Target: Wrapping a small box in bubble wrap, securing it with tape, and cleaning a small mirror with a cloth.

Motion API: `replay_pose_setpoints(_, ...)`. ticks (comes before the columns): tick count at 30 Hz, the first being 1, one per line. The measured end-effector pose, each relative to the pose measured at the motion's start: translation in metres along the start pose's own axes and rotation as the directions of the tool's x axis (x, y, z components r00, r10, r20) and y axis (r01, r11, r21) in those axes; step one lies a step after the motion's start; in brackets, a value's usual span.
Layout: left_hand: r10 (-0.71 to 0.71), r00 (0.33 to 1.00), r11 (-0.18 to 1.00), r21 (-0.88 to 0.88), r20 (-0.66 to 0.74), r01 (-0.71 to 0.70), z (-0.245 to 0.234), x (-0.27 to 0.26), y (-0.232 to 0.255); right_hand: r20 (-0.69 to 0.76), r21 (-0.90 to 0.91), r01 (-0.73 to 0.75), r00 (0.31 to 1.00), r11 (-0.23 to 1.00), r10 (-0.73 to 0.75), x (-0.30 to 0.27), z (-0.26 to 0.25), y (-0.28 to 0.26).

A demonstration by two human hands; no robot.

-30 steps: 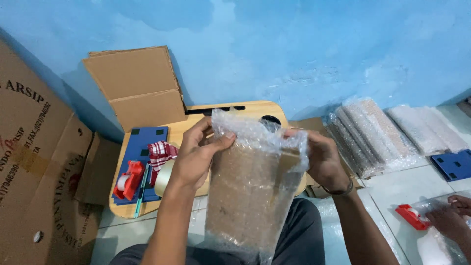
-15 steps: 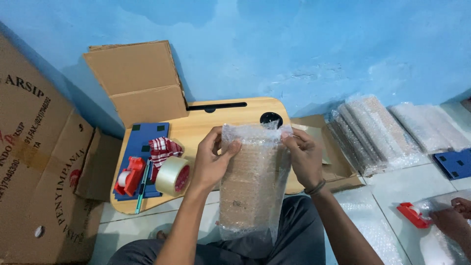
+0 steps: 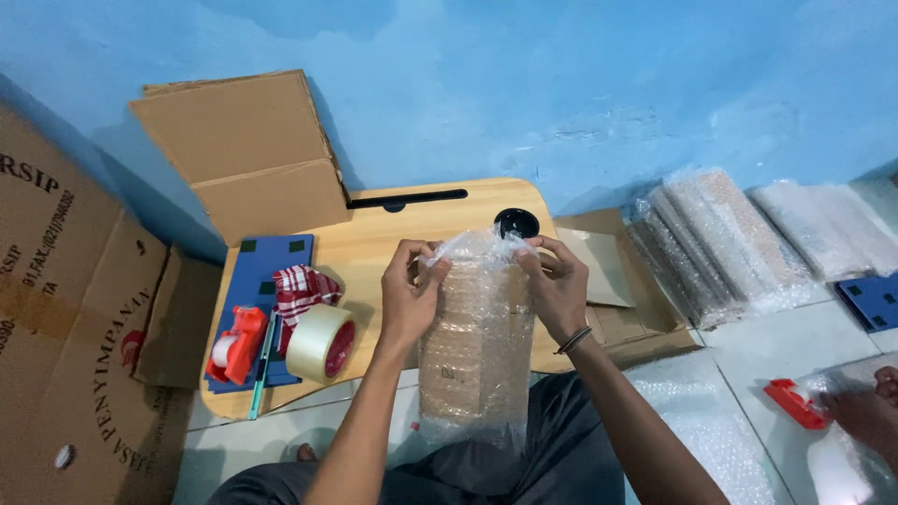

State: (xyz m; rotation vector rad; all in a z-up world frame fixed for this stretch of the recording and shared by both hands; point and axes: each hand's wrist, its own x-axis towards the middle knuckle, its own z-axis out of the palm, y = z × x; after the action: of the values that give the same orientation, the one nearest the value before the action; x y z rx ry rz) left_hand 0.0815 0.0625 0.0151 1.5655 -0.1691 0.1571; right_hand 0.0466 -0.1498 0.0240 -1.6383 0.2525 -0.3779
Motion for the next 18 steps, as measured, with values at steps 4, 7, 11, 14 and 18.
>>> replay_pose_setpoints(4, 0.006, 1.0, 1.0, 0.001, -0.013, -0.006, 0.004, 0.002, 0.001, 0.058, 0.078, 0.031, 0.998, 0.996, -0.035, 0.015, -0.003, 0.027)
replay_pose_setpoints(7, 0.045, 0.998, 0.998, 0.033, -0.044, -0.044, 0.006, 0.002, 0.001, 0.13, 0.078, 0.085, 0.987, 0.993, -0.095, 0.024, -0.008, 0.049)
replay_pose_setpoints(11, 0.134, 0.99, 0.988, 0.088, -0.035, -0.13, 0.007, 0.004, -0.008, 0.21, 0.056, 0.157, 0.964, 0.986, -0.165, 0.03, -0.016, 0.064)
replay_pose_setpoints(14, 0.177, 0.984, 0.973, 0.151, -0.017, -0.173, 0.009, 0.008, -0.014, 0.223, 0.027, 0.137, 0.965, 0.99, -0.139, 0.03, -0.021, 0.069)
replay_pose_setpoints(18, 0.15, 0.988, 0.971, 0.195, -0.03, -0.141, 0.011, 0.012, -0.031, 0.28, 0.005, -0.02, 0.96, 1.0, 0.018, 0.022, -0.022, 0.062)
